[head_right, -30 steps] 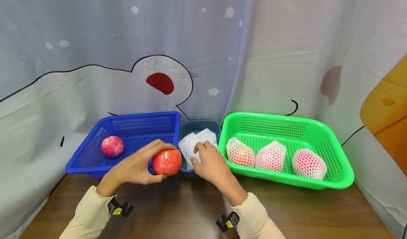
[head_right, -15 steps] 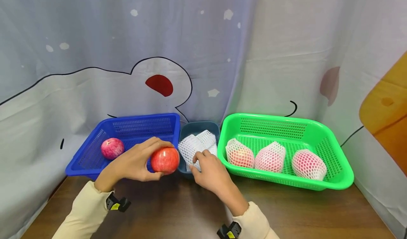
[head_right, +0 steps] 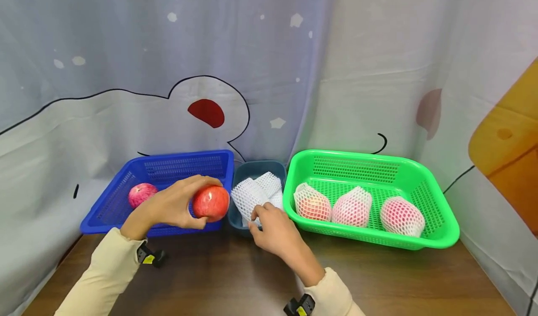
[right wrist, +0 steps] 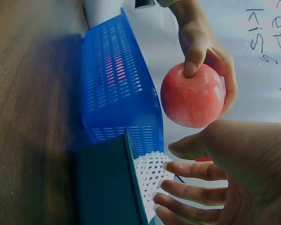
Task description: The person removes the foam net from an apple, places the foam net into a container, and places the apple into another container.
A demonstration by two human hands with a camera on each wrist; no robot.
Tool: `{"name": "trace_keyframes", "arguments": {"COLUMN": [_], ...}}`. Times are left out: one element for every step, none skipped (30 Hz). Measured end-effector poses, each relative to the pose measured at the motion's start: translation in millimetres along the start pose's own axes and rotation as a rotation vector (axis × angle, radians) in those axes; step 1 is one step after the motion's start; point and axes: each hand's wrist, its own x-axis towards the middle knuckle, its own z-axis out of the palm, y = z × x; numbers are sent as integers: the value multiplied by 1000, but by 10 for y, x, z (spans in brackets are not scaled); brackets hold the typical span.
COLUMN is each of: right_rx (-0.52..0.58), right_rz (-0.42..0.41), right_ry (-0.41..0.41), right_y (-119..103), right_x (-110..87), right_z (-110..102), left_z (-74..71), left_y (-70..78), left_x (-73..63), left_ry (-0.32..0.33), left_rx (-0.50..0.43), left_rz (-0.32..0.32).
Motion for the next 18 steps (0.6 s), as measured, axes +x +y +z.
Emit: {"name": "trace_keyframes", "arguments": {"right_rx": [2, 4, 5, 7, 8, 7, 5, 4, 4, 2, 0, -2, -3, -3, -5, -9, -9, -10], "right_rz": [-5, -10, -15, -19, -19, -20, -20, -20, -20, -20, -18, -19, -20, -20, -21, -23, -24, -26], "right_ry": [-2, -6, -10, -13, -17, -19, -21, -22, -22, -20, -19, -18, -18, -20, -22, -23, -25, -27], "right_y": [-4, -8, -13, -17, -20, -21, -22, -24, -26, -27, -28, -29, -30, -32, -32, -32, -32, -33], "right_x": [-2, -4, -7, -10, -13, -14, -17, -20, -23, -23, -24, -27, -30, -32, -34, -35, -35, -36], "right_z": [4, 8, 11, 14, 18, 22, 26, 27, 27, 28, 29, 29, 30, 30, 31, 33, 37, 40], "left_z": [-11, -24, -39, -52, -68, -85, -103, -122, -138, -152, -166, -177, -186, -191, -193, -194, -196, -194], "left_y": [-18, -36, -56, -77, -99, -121, -144, -165, -188, -211, -230, -248, -265, -281, -297, -312, -326, -345], "left_x": [-1, -1, -1, 1, 6, 12, 20, 29, 40, 52, 66, 79, 91, 100, 108, 117, 124, 132], "left_ry": [-2, -4, -6, -10, -15, -21, -26, -32, -40, -47, -56, -65, -74, -84, -93, -101, -110, -119], "left_rx": [-1, -5, -10, -10, -9, -9, -7, -4, 5, 16, 25, 33, 42, 51, 58, 64, 69, 74], "left_rz": [-8, -16, -29, -42, -54, -65, -79, -96, -112, -122, -133, -141, -151, -160, -167, -174, -185, -194]}}
